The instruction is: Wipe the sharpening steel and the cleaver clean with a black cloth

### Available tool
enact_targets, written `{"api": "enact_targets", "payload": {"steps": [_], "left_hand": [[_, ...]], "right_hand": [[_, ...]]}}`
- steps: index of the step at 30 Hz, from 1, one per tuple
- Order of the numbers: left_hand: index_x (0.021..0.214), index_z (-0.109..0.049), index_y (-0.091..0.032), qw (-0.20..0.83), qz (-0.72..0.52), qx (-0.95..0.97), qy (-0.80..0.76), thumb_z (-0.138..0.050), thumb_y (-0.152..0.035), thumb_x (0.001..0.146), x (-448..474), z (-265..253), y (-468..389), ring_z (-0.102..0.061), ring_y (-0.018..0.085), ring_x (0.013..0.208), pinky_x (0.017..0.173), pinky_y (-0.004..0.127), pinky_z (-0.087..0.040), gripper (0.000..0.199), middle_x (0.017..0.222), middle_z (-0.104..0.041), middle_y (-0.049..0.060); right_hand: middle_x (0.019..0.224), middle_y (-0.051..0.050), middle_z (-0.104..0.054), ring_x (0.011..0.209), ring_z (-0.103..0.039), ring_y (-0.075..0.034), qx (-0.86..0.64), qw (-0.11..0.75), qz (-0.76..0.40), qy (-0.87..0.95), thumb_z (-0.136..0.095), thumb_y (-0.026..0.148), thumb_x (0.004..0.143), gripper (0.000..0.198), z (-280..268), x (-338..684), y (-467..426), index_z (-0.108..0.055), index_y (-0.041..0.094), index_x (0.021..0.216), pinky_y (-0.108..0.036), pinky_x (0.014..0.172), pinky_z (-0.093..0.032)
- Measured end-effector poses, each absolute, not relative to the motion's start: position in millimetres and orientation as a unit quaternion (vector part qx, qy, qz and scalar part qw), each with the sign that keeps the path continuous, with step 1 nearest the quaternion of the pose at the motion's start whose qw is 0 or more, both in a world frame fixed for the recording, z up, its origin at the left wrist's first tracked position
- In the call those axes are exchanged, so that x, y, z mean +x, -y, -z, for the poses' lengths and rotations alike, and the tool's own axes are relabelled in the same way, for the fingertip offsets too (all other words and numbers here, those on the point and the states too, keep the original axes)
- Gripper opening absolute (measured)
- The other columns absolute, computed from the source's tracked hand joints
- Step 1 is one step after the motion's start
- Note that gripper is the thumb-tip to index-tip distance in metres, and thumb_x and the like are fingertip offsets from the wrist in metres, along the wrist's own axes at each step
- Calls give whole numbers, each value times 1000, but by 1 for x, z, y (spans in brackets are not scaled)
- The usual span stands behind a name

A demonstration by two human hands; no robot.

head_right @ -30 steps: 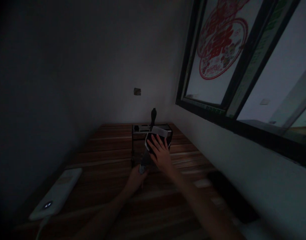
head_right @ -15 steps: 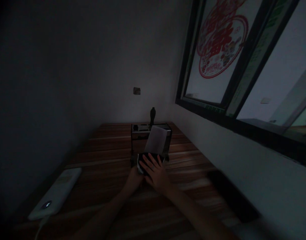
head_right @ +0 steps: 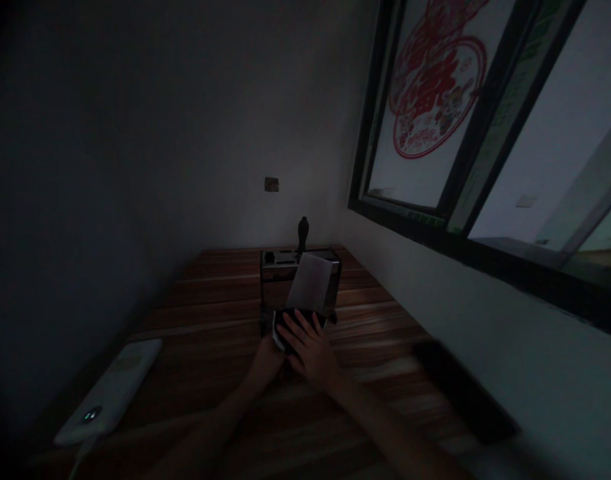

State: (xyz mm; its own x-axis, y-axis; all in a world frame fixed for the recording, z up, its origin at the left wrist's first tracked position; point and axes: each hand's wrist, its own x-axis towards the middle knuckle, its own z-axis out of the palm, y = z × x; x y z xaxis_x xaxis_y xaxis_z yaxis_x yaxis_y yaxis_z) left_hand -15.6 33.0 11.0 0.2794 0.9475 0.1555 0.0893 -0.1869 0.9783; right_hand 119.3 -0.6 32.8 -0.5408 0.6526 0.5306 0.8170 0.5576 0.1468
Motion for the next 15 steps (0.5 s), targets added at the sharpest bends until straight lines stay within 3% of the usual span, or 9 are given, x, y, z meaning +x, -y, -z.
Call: {"api": "enact_targets", "payload": {"steps": [6, 15], "left_hand": [[80, -59, -12, 472, -456, 641, -399, -50, -16, 63, -16, -15, -32, -58, 16, 67, 62, 25, -47, 20, 66, -64, 3], [70, -52, -16, 464, -417, 639, -449, -48, -17, 66, -15, -13, -33, -46, 8, 43, 43, 16, -36, 5, 55, -53, -4]], "right_hand": [[141, -2, -22, 130, -11, -23, -429, 216, 200, 854, -38, 26, 83, 53, -42, 123, -5, -22, 25, 133, -52, 102, -14], [141, -1, -21, 131, -11, -23, -456, 245, 215, 828, -37, 27, 84, 51, -59, 129, -24, -24, 26, 133, -51, 103, -12]]}}
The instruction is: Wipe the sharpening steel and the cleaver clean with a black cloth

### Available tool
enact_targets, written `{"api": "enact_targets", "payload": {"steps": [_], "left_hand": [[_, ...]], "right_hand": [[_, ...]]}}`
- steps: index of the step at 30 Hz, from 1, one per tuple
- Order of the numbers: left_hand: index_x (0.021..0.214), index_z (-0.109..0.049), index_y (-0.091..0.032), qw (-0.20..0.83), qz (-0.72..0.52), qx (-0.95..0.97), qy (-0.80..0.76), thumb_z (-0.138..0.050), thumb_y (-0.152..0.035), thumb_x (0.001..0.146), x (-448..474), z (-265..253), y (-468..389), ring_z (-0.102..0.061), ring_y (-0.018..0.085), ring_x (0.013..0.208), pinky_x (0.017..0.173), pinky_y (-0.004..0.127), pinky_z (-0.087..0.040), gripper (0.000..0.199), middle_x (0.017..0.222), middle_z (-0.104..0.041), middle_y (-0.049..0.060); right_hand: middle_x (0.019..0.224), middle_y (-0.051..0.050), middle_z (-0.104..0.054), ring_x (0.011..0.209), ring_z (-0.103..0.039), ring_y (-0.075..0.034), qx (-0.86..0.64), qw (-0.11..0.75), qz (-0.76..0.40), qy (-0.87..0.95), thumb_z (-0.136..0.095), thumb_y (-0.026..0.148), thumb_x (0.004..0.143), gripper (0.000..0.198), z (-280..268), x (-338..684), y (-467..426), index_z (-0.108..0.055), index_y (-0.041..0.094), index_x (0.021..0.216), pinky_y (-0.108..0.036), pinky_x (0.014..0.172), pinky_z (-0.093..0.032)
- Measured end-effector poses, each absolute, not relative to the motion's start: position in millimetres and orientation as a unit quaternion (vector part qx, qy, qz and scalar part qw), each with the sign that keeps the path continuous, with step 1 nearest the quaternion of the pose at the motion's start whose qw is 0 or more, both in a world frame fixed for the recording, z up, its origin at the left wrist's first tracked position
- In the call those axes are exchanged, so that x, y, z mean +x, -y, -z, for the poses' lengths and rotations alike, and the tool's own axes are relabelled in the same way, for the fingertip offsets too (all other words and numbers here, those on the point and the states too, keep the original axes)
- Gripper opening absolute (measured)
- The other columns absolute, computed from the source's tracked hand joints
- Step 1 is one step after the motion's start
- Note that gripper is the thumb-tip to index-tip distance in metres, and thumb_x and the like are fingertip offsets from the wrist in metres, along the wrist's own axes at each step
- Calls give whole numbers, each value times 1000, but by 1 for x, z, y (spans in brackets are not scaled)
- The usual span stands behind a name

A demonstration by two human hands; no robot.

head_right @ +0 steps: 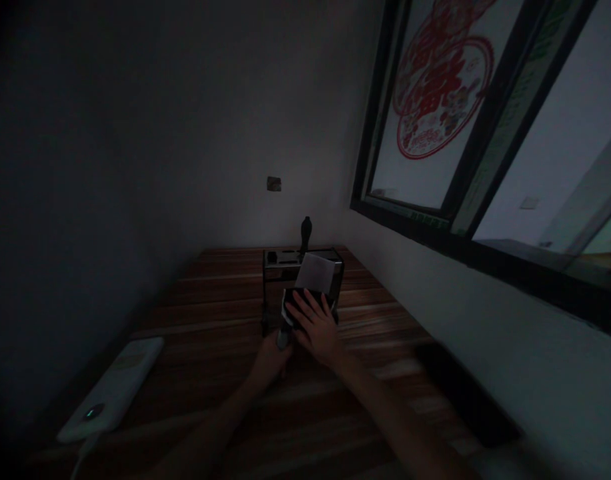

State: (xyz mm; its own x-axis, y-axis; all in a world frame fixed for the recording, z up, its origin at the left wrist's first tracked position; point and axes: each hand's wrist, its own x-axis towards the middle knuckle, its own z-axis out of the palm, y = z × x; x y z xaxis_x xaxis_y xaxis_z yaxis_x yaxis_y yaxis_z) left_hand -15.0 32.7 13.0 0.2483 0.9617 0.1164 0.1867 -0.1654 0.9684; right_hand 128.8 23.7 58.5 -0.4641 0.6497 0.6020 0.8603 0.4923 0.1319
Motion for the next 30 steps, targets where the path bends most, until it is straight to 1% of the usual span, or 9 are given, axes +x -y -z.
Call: {"api": "enact_targets", "payload": {"steps": [3, 6, 10, 16, 21, 26, 30], "left_hand": [[70, -50, -16, 461, -417, 643, -448, -48, -17, 65, -15, -12, -33, -43, 7, 42, 41, 16, -34, 5, 56, -50, -4], [70, -52, -15, 441, -423, 646, -458, -50, -19, 66, -14, -13, -33, -44, 8, 46, 43, 16, -34, 6, 57, -50, -4], [72, -53, -16, 452, -421, 641, -456, -51, -25, 70, -14, -16, -31, -44, 8, 45, 43, 17, -33, 10, 54, -50, -4], [69, -53, -16, 447, -418, 641, -463, -52, -26, 70, -14, -16, -31, -46, 9, 45, 44, 18, -35, 10, 51, -50, -4], [68, -52, -16, 440, -411, 648, -467, -52, -29, 70, -14, -14, -33, -45, 9, 45, 43, 17, -33, 12, 51, -49, -4], [70, -53, -15, 431, -424, 651, -458, -51, -28, 71, -14, -12, -33, -46, 9, 49, 45, 17, -33, 13, 56, -50, -3], [70, -54, -15, 410, -421, 663, -463, -51, -27, 70, -15, -12, -33, -48, 11, 56, 51, 18, -35, 13, 61, -53, -1]], "right_hand": [[141, -1, -21, 131, -10, -22, -466, 255, 217, 819, -37, 27, 84, 50, -68, 131, -29, -25, 26, 133, -50, 104, -10], [141, -1, -21, 131, -10, -22, -474, 270, 220, 809, -35, 29, 85, 49, -77, 134, -35, -24, 26, 133, -50, 104, -10], [141, -1, -21, 131, -10, -21, -479, 287, 230, 797, -34, 30, 86, 48, -87, 138, -45, -24, 25, 133, -50, 104, -10], [141, 0, -21, 131, -9, -21, -484, 303, 239, 785, -33, 31, 86, 49, -99, 142, -56, -22, 27, 133, -50, 104, -9], [142, 1, -19, 131, -8, -20, -491, 308, 241, 779, -33, 30, 87, 48, -112, 145, -61, -22, 27, 134, -48, 105, -9], [142, 1, -18, 131, -9, -19, -493, 323, 246, 770, -32, 30, 87, 49, -122, 147, -68, -19, 28, 134, -49, 105, -9], [142, 2, -17, 131, -9, -19, -495, 321, 249, 768, -32, 30, 87, 49, -124, 147, -69, -20, 28, 134, -48, 105, -8]]}}
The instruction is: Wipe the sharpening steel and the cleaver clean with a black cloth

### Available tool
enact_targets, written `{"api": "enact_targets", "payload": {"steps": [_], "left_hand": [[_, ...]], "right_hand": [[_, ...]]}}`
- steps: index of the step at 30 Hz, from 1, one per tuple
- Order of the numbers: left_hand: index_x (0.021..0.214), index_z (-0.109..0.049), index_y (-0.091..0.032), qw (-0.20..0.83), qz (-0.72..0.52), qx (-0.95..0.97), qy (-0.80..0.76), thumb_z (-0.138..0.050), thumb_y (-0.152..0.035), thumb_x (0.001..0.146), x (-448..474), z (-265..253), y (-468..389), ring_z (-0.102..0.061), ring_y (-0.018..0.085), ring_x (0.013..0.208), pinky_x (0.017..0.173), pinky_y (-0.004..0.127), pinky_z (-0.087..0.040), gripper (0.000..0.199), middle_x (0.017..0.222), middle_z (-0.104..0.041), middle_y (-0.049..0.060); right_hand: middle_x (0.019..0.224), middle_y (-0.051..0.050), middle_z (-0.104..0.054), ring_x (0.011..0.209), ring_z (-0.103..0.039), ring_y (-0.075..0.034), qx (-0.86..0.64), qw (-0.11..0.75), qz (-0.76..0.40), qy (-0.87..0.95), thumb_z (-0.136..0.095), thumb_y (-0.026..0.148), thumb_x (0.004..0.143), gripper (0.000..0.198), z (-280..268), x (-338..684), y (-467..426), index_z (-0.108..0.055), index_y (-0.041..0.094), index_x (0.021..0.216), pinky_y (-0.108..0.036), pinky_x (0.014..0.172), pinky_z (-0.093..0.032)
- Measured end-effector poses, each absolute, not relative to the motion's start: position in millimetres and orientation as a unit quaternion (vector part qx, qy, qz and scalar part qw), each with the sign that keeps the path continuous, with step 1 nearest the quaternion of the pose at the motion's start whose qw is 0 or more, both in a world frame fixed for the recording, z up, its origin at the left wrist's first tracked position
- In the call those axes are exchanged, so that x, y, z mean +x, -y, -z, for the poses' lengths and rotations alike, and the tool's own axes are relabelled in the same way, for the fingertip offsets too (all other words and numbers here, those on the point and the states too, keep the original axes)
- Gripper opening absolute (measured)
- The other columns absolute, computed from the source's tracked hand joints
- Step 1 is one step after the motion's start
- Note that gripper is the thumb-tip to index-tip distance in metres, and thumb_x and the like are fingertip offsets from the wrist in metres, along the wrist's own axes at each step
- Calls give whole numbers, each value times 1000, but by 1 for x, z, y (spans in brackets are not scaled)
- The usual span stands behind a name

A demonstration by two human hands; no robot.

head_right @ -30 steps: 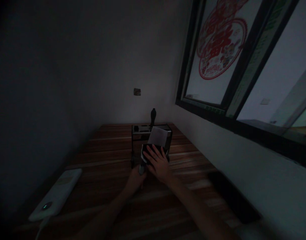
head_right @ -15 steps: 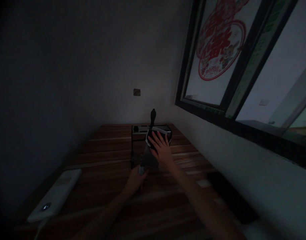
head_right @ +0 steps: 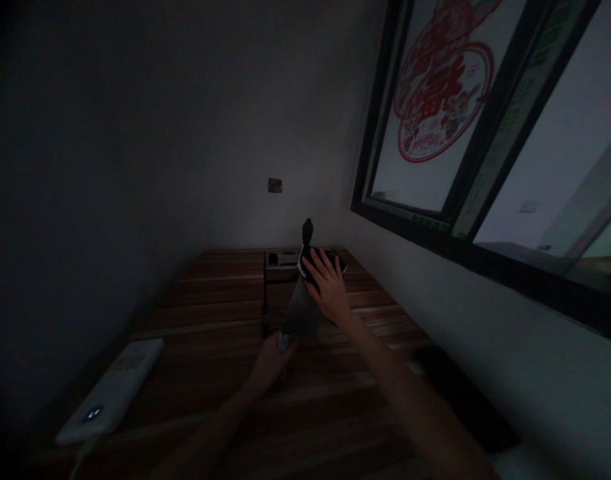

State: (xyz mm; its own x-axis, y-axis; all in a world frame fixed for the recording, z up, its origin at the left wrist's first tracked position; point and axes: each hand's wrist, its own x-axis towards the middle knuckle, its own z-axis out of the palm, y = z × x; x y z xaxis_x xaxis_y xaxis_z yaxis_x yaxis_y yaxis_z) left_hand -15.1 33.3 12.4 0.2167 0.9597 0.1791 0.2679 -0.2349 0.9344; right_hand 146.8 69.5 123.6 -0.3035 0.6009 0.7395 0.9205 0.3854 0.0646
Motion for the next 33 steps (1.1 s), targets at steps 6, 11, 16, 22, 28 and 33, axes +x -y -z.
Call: {"api": "enact_targets", "payload": {"steps": [6, 11, 16, 22, 28, 33], "left_hand": [[72, -54, -15, 411, -416, 665, -465, -50, -29, 71, -15, -14, -33, -50, 13, 61, 53, 20, -37, 15, 65, -55, 0], [69, -54, -15, 406, -416, 663, -472, -51, -28, 70, -14, -14, -32, -50, 12, 59, 52, 18, -36, 13, 63, -54, 0], [67, -53, -16, 415, -425, 657, -463, -52, -28, 70, -14, -16, -32, -49, 11, 54, 49, 18, -35, 13, 58, -53, -2], [68, -52, -17, 428, -423, 655, -457, -50, -29, 70, -13, -13, -32, -45, 9, 45, 44, 18, -33, 13, 53, -50, -4], [71, -54, -15, 432, -438, 662, -427, -48, -19, 68, -15, -13, -33, -51, 10, 54, 50, 18, -39, 8, 61, -56, -2], [75, -56, -13, 483, -427, 636, -424, -48, -13, 63, -16, -14, -32, -53, 11, 50, 45, 19, -40, 15, 56, -58, -1]], "right_hand": [[142, 1, -17, 131, -9, -20, -495, 324, 249, 767, -33, 31, 87, 49, -122, 146, -68, -19, 28, 134, -49, 105, -8], [142, 1, -16, 131, -8, -20, -497, 322, 248, 766, -33, 30, 86, 51, -119, 144, -65, -18, 28, 135, -51, 104, -9], [142, 0, -19, 131, -8, -21, -494, 317, 246, 771, -34, 30, 86, 50, -110, 142, -59, -19, 27, 134, -51, 104, -8], [141, -2, -21, 131, -11, -23, -471, 279, 238, 802, -37, 29, 84, 52, -86, 138, -43, -22, 26, 134, -52, 103, -10], [141, -2, -22, 130, -11, -24, -448, 233, 234, 831, -40, 28, 82, 53, -60, 131, -22, -24, 25, 133, -53, 103, -11], [140, -3, -23, 130, -12, -25, -423, 209, 226, 852, -40, 28, 82, 55, -44, 125, -10, -21, 24, 134, -54, 102, -12]]}}
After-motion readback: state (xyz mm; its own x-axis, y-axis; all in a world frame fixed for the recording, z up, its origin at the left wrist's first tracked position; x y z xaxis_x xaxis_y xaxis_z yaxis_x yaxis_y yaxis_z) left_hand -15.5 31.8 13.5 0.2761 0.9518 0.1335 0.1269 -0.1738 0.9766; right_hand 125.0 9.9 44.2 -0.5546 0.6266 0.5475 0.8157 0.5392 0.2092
